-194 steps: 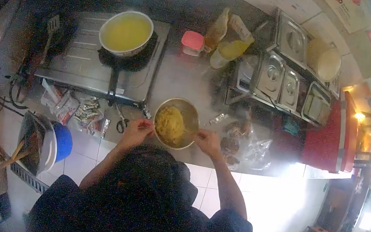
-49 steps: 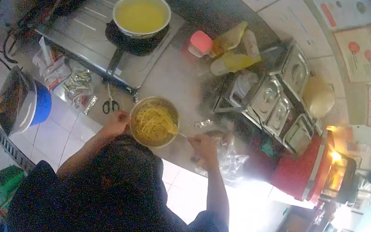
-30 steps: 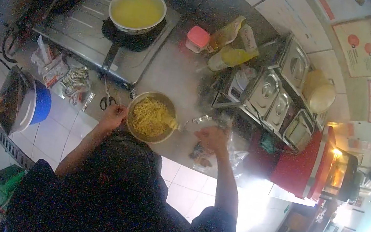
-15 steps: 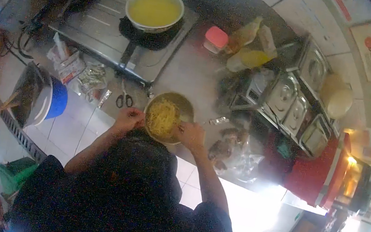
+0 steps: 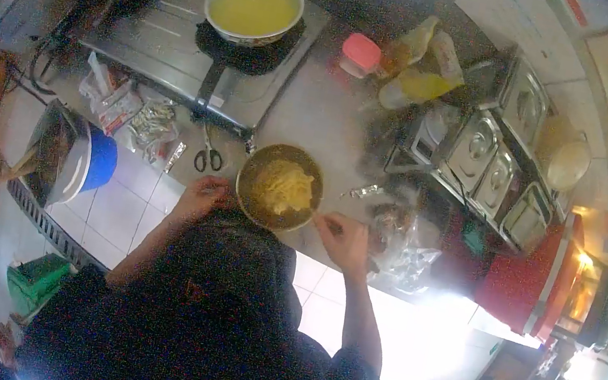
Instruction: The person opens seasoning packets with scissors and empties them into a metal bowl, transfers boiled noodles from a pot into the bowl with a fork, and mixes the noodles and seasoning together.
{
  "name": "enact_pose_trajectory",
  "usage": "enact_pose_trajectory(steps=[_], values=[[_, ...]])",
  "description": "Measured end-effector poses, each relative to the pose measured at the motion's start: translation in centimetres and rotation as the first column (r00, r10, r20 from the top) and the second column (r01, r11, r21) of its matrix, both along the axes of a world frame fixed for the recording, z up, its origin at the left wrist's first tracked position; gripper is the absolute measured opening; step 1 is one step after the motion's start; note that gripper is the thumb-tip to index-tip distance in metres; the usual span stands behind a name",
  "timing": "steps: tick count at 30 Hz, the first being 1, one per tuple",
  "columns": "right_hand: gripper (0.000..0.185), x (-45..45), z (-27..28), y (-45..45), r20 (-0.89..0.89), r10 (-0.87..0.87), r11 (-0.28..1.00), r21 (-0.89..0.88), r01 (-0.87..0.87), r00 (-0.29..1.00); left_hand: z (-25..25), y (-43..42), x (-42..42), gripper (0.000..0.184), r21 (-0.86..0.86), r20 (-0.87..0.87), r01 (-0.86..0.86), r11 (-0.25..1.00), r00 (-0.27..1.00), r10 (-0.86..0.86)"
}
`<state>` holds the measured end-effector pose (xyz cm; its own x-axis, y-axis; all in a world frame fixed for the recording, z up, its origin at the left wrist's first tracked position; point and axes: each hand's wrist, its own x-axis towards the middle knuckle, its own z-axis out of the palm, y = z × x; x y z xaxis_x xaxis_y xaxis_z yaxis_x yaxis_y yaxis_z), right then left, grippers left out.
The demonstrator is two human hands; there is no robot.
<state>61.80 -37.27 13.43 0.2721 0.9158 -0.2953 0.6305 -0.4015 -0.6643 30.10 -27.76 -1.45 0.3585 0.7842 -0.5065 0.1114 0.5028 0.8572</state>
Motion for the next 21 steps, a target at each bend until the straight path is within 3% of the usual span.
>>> enact_pose_trajectory(steps=[1, 2, 3, 4, 7, 8, 10, 14, 15, 16, 17, 19, 20, 21], values=[[0.037, -0.7, 0.0, 0.1, 0.007, 0.021, 0.998, 0.054, -0.022, 1.000, 0.6, -0.1, -0.3, 0.030, 0.238, -0.233, 0.116, 0.964, 0.971, -0.060], [0.037, -1.5, -0.5, 0.0, 0.010, 0.002, 0.999, 0.049, -0.002, 1.000, 1.3, -0.3, -1.0, 0.030, 0.234, -0.229, 0.134, 0.963, 0.970, -0.080], [0.033, -2.1, -1.1, 0.1, 0.337, 0.127, 0.988, -0.122, -0.090, 0.933, 4.8, 0.0, -1.7, 0.029, 0.096, -0.376, 0.351, 0.931, 0.879, -0.293], [0.030, -2.1, -1.4, 0.6, 0.599, 0.292, 0.944, -0.307, -0.123, 0.745, 6.9, 0.5, -1.9, 0.029, -0.061, -0.484, 0.520, 0.852, 0.731, -0.481], [0.030, -2.8, 4.3, 1.4, 0.642, 0.270, 0.948, -0.306, -0.083, 0.717, 7.3, 0.8, -2.4, 0.028, 0.030, -0.619, 0.585, 0.811, 0.648, -0.444], [0.030, -2.5, 4.2, 1.2, 0.636, 0.279, 0.945, -0.315, -0.088, 0.720, 7.0, 0.5, -2.1, 0.028, 0.019, -0.618, 0.582, 0.813, 0.646, -0.448], [0.031, -1.8, 3.7, 1.5, 0.659, 0.187, 0.972, -0.233, -0.039, 0.729, 5.8, 0.9, 0.0, 0.027, 0.290, -0.354, 0.250, 0.924, 0.925, -0.139], [0.032, -0.9, -5.7, 3.0, 0.667, 0.276, 0.946, -0.317, -0.071, 0.692, 3.6, 1.6, 3.1, 0.027, 0.431, -0.419, 0.247, 0.868, 0.907, -0.050], [0.035, -1.3, -8.1, 3.0, 0.576, 0.263, 0.960, -0.236, -0.151, 0.774, 4.7, 2.0, 3.3, 0.026, 0.401, -0.427, 0.284, 0.871, 0.899, -0.096], [0.037, -1.8, -8.5, 3.3, 0.467, 0.267, 0.963, -0.146, -0.225, 0.843, 5.3, 2.1, 3.4, 0.025, 0.367, -0.438, 0.320, 0.873, 0.888, -0.141], [0.037, -1.9, -8.7, 3.1, 0.465, 0.275, 0.961, -0.143, -0.236, 0.841, 5.0, 1.9, 3.3, 0.025, 0.369, -0.441, 0.311, 0.876, 0.888, -0.130], [0.037, -2.6, -7.5, 2.9, 0.327, 0.188, 0.980, 0.005, -0.201, 0.926, 4.0, 1.6, 2.9, 0.024, 0.361, -0.370, 0.265, 0.894, 0.921, -0.124], [0.037, -2.4, -8.1, 2.5, 0.319, 0.190, 0.979, 0.006, -0.203, 0.928, 3.4, 1.6, 2.5, 0.024, 0.358, -0.378, 0.267, 0.895, 0.918, -0.122], [0.040, -1.8, -9.0, 1.9, 0.201, 0.124, 0.992, 0.010, -0.128, 0.972, 3.1, 1.7, 2.2, 0.027, 0.325, -0.398, 0.305, 0.895, 0.903, -0.163]])
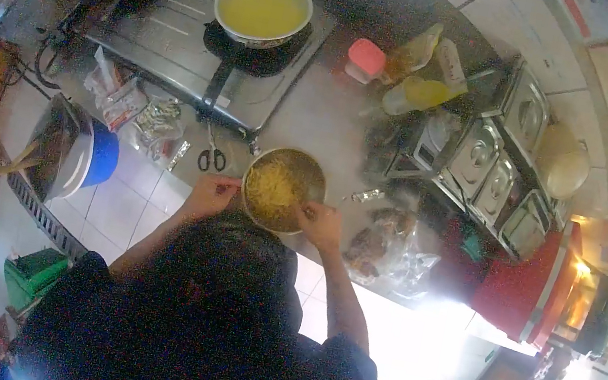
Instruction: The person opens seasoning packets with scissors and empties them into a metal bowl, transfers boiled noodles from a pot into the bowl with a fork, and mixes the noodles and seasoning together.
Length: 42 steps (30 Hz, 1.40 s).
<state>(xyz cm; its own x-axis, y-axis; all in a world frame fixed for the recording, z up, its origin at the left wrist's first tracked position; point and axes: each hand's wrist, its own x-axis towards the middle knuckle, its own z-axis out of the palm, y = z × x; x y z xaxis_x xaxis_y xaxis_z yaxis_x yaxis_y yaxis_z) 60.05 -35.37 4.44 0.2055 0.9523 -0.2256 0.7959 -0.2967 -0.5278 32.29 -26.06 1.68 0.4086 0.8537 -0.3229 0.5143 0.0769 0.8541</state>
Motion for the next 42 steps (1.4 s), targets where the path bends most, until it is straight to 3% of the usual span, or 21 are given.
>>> enact_pose_trajectory(steps=[1, 5, 8, 10, 11, 13, 14, 15, 16, 18, 19, 22, 26, 28, 29, 30, 31, 32, 34, 40, 42], values=[[0.044, 0.5, -0.2, -0.5, -0.116, -0.077, 0.997, -0.021, 0.075, 0.990, -0.1, 0.1, -0.1, 0.030, -0.030, -0.023, 0.033, 0.999, 0.999, -0.034], [0.043, 2.0, 0.8, -2.8, -0.152, -0.115, 0.993, -0.034, 0.111, 0.982, -0.5, -0.1, -1.0, 0.029, 0.033, 0.054, 0.019, 0.999, 0.998, -0.020], [0.041, 1.1, 6.7, -2.7, -0.141, -0.154, 0.988, -0.009, 0.154, 0.978, -1.8, -0.7, -2.8, 0.030, -0.004, 0.059, -0.045, 0.999, 0.997, 0.046], [0.039, 0.2, 11.1, -2.0, -0.114, -0.181, 0.983, 0.005, 0.183, 0.977, -0.7, -0.9, -4.3, 0.035, -0.258, 0.080, -0.088, 0.962, 0.990, 0.112], [0.039, 0.2, 10.4, -1.9, -0.112, -0.194, 0.981, 0.003, 0.196, 0.974, -0.2, -1.3, -5.0, 0.035, -0.260, 0.082, -0.076, 0.963, 0.992, 0.100], [0.035, -0.2, 8.7, -1.8, 0.028, -0.066, 0.991, 0.119, 0.062, 0.997, 0.4, -2.6, -6.5, 0.034, -0.393, 0.062, -0.177, 0.902, 0.974, 0.218], [0.035, -0.6, 8.6, -2.2, 0.035, -0.084, 0.990, 0.120, 0.079, 0.996, 0.0, -3.6, -7.5, 0.033, -0.233, -0.035, -0.100, 0.967, 0.995, 0.094], [0.033, -1.2, 9.1, -2.0, 0.244, -0.055, 0.997, -0.033, 0.065, 0.968, -0.7, -4.5, -8.5, 0.032, -0.070, -0.145, -0.006, 0.998, 0.989, -0.004], [0.031, -1.3, 9.9, -1.3, 0.436, 0.016, 0.981, -0.181, 0.071, 0.900, -1.9, -5.2, -9.6, 0.032, -0.058, -0.134, -0.011, 0.998, 0.991, 0.003], [0.031, -1.0, 12.3, -1.2, 0.470, -0.016, 0.987, -0.135, 0.089, 0.882, -2.9, -5.6, -11.0, 0.032, -0.555, 0.063, -0.027, 0.831, 0.995, 0.075], [0.030, -0.9, 13.0, -1.2, 0.494, -0.057, 0.988, -0.100, 0.121, 0.867, -2.5, -5.2, -10.7, 0.032, -0.549, 0.064, -0.035, 0.835, 0.995, 0.083], [0.030, -0.2, 13.2, 0.3, 0.559, 0.018, 0.970, -0.211, 0.121, 0.829, -0.1, -3.1, -7.0, 0.029, -0.135, -0.027, -0.024, 0.991, 0.999, 0.020], [0.033, 1.6, 2.7, 0.9, 0.534, 0.147, 0.966, -0.258, -0.004, 0.833, 1.4, -0.4, -0.6, 0.025, 0.064, -0.162, 0.133, 0.989, 0.979, -0.121], [0.029, 0.7, 0.5, 1.2, 0.313, 0.218, 0.973, -0.141, -0.182, 0.924, 1.5, -1.0, 0.6, 0.024, 0.146, -0.164, 0.087, 0.985, 0.984, -0.062], [0.029, 1.0, -0.1, 1.7, 0.315, 0.216, 0.975, -0.122, -0.186, 0.924, 1.4, -0.7, 0.7, 0.023, 0.218, -0.172, 0.048, 0.975, 0.985, -0.010], [0.030, 0.9, -0.4, 1.4, 0.223, 0.197, 0.980, -0.020, -0.198, 0.955, 0.9, -0.2, 0.5, 0.023, 0.224, -0.184, 0.058, 0.973, 0.983, -0.016], [0.030, 0.4, -1.0, 0.3, 0.121, 0.179, 0.979, 0.073, -0.188, 0.976, 0.2, -0.2, 0.2, 0.023, 0.125, -0.083, 0.037, 0.991, 0.996, -0.027], [0.030, 0.2, -1.4, -0.5, 0.111, 0.163, 0.983, 0.070, -0.172, 0.980, -0.5, -0.3, 0.0, 0.022, 0.023, 0.025, 0.024, 0.999, 0.999, -0.025], [0.029, 0.2, 0.0, -0.9, -0.004, -0.024, 0.998, 0.057, 0.025, 1.000, 0.1, -0.2, -0.3, 0.021, 0.017, 0.040, 0.023, 1.000, 0.999, -0.024], [0.035, -0.5, 9.7, -2.3, -0.005, -0.070, 0.981, 0.182, 0.069, 0.998, -0.1, -0.2, -2.9, 0.021, 0.032, 0.032, -0.111, 0.993, 0.993, 0.110], [0.035, -0.7, 8.9, -2.4, 0.030, -0.083, 0.991, 0.110, 0.080, 0.996, -0.2, 0.1, -3.7, 0.023, -0.014, 0.047, -0.110, 0.994, 0.993, 0.111]])
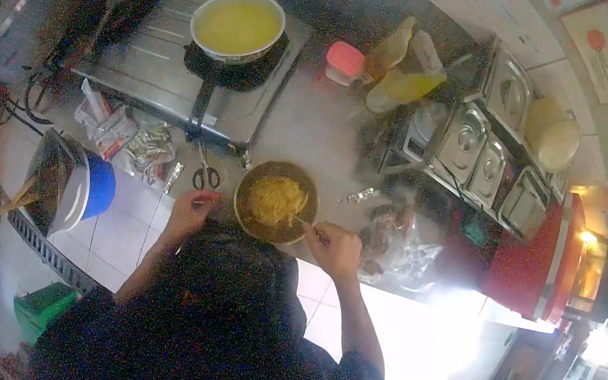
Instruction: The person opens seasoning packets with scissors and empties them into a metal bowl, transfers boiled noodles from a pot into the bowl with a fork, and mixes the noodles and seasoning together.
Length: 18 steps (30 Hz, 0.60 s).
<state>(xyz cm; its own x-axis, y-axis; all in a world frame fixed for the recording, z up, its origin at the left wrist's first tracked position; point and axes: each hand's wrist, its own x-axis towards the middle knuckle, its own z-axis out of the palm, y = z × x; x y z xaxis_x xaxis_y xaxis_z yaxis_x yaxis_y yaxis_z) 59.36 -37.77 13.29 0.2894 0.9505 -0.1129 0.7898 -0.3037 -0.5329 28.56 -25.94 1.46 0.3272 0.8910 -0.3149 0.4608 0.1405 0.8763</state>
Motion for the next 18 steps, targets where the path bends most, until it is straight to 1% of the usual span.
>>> enact_pose_trajectory(steps=[1, 2, 3, 4, 5, 6, 7, 9, 10, 11, 12, 13, 14, 15, 16, 17, 18], values=[[0.034, -0.1, -0.5, -0.3, 0.036, -0.013, 0.997, -0.071, 0.015, 0.999, -0.4, 0.1, -0.1, 0.023, 0.013, -0.023, 0.005, 1.000, 1.000, -0.005], [0.034, -0.5, -1.1, -0.9, 0.039, -0.024, 0.997, -0.079, 0.027, 0.999, -0.9, -0.1, 0.0, 0.023, 0.026, -0.044, 0.011, 1.000, 0.999, -0.010], [0.032, -1.3, -1.1, -0.9, 0.288, 0.063, 0.989, -0.147, -0.021, 0.955, -0.9, -0.3, 0.3, 0.023, 0.020, -0.039, 0.018, 1.000, 0.999, -0.017], [0.031, -1.5, -0.8, -0.3, 0.514, 0.170, 0.974, -0.219, -0.063, 0.841, -1.0, -0.3, 0.7, 0.023, -0.005, -0.001, 0.043, 0.999, 0.999, -0.043], [0.031, -1.1, 0.2, -0.2, 0.520, 0.179, 0.974, -0.214, -0.075, 0.835, -1.0, 0.0, 0.9, 0.022, -0.025, 0.033, 0.061, 0.998, 0.998, -0.060], [0.029, -1.8, 3.9, 0.6, 0.500, 0.143, 0.962, -0.272, -0.002, 0.854, -0.5, 0.1, 1.0, 0.022, -0.022, 0.032, 0.047, 0.999, 0.998, -0.047], [0.029, -2.2, 5.8, 1.1, 0.480, 0.102, 0.941, -0.330, 0.072, 0.871, 0.4, 0.1, 1.4, 0.022, -0.030, 0.025, 0.066, 0.997, 0.998, -0.065], [0.030, -1.1, 5.6, 1.6, 0.494, 0.092, 0.952, -0.298, 0.070, 0.865, 0.9, 0.0, 2.0, 0.022, -0.036, 0.018, 0.098, 0.995, 0.995, -0.097], [0.032, -0.6, 5.2, 1.8, 0.514, 0.076, 0.961, -0.266, 0.075, 0.855, 0.9, -0.1, 2.4, 0.022, 0.012, -0.018, 0.097, 0.995, 0.995, -0.097], [0.032, 0.5, 1.9, 2.1, 0.519, 0.064, 0.962, -0.260, 0.087, 0.852, 0.9, -0.2, 2.8, 0.022, 0.061, -0.049, 0.098, 0.993, 0.994, -0.095], [0.029, 2.2, -3.7, 2.5, 0.518, 0.175, 0.953, -0.304, -0.011, 0.838, 1.1, -0.2, 3.0, 0.022, 0.068, -0.043, 0.107, 0.992, 0.994, -0.105], [0.025, 3.1, -7.0, 2.8, 0.512, 0.285, 0.932, -0.347, -0.109, 0.811, 1.7, -0.1, 3.2, 0.021, 0.067, -0.059, 0.137, 0.988, 0.989, -0.133], [0.025, 2.7, -7.6, 2.9, 0.522, 0.282, 0.935, -0.339, -0.107, 0.805, 2.0, -0.1, 3.4, 0.020, 0.068, -0.072, 0.157, 0.985, 0.986, -0.152], [0.026, 1.7, -8.1, 3.0, 0.406, 0.281, 0.946, -0.268, -0.181, 0.870, 1.1, -0.1, 3.6, 0.020, 0.078, -0.065, 0.144, 0.987, 0.988, -0.139], [0.026, 1.0, -8.7, 3.0, 0.273, 0.294, 0.950, -0.188, -0.249, 0.916, -0.1, -0.3, 3.5, 0.020, 0.131, -0.065, 0.140, 0.982, 0.989, -0.132], [0.026, 0.7, -9.1, 2.9, 0.270, 0.304, 0.948, -0.182, -0.261, 0.914, -1.4, -0.3, 3.0, 0.019, 0.181, -0.072, 0.140, 0.974, 0.989, -0.128], [0.028, 0.7, -9.6, 2.5, 0.179, 0.268, 0.962, -0.107, -0.252, 0.947, -0.7, -0.2, 2.7, 0.019, 0.181, -0.080, 0.132, 0.975, 0.990, -0.120]])
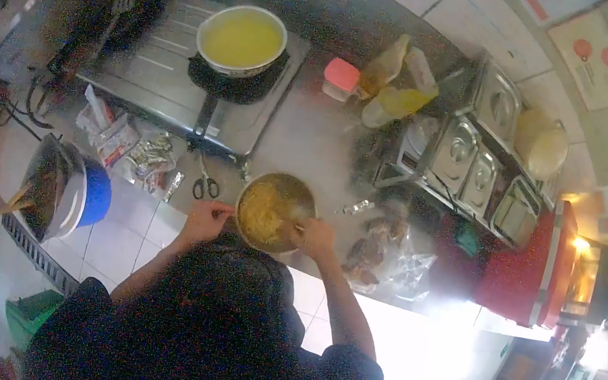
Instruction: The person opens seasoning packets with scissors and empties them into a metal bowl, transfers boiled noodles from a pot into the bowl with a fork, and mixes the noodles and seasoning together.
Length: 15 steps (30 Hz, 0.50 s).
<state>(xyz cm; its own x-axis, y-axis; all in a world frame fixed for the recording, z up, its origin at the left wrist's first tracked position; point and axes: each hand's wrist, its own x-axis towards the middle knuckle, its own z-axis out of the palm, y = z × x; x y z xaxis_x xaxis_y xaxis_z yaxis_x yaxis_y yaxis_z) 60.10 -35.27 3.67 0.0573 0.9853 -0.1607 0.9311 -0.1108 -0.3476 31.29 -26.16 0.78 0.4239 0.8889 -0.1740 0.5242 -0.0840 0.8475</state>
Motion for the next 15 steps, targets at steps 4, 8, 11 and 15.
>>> enact_pose_trajectory(steps=[4, 8, 11, 15], values=[[0.036, 0.9, 0.1, -1.7, -0.315, -0.194, 0.981, -0.068, 0.182, 0.929, 0.5, -0.1, -0.7, 0.018, -0.090, 0.030, -0.078, 0.993, 0.996, 0.081], [0.029, 0.6, 6.3, -2.8, -0.368, -0.267, 0.963, -0.117, 0.241, 0.891, -1.6, -0.3, -2.9, 0.020, -0.175, 0.068, -0.237, 0.956, 0.965, 0.251], [0.023, -0.7, 12.4, -3.0, -0.376, -0.366, 0.930, -0.122, 0.346, 0.852, -1.5, -0.5, -5.3, 0.023, -0.135, 0.002, -0.216, 0.967, 0.976, 0.219], [0.030, -1.3, 11.9, -3.0, -0.266, -0.320, 0.946, -0.029, 0.324, 0.910, -2.0, -0.5, -6.7, 0.022, -0.266, 0.009, -0.249, 0.931, 0.965, 0.261]])
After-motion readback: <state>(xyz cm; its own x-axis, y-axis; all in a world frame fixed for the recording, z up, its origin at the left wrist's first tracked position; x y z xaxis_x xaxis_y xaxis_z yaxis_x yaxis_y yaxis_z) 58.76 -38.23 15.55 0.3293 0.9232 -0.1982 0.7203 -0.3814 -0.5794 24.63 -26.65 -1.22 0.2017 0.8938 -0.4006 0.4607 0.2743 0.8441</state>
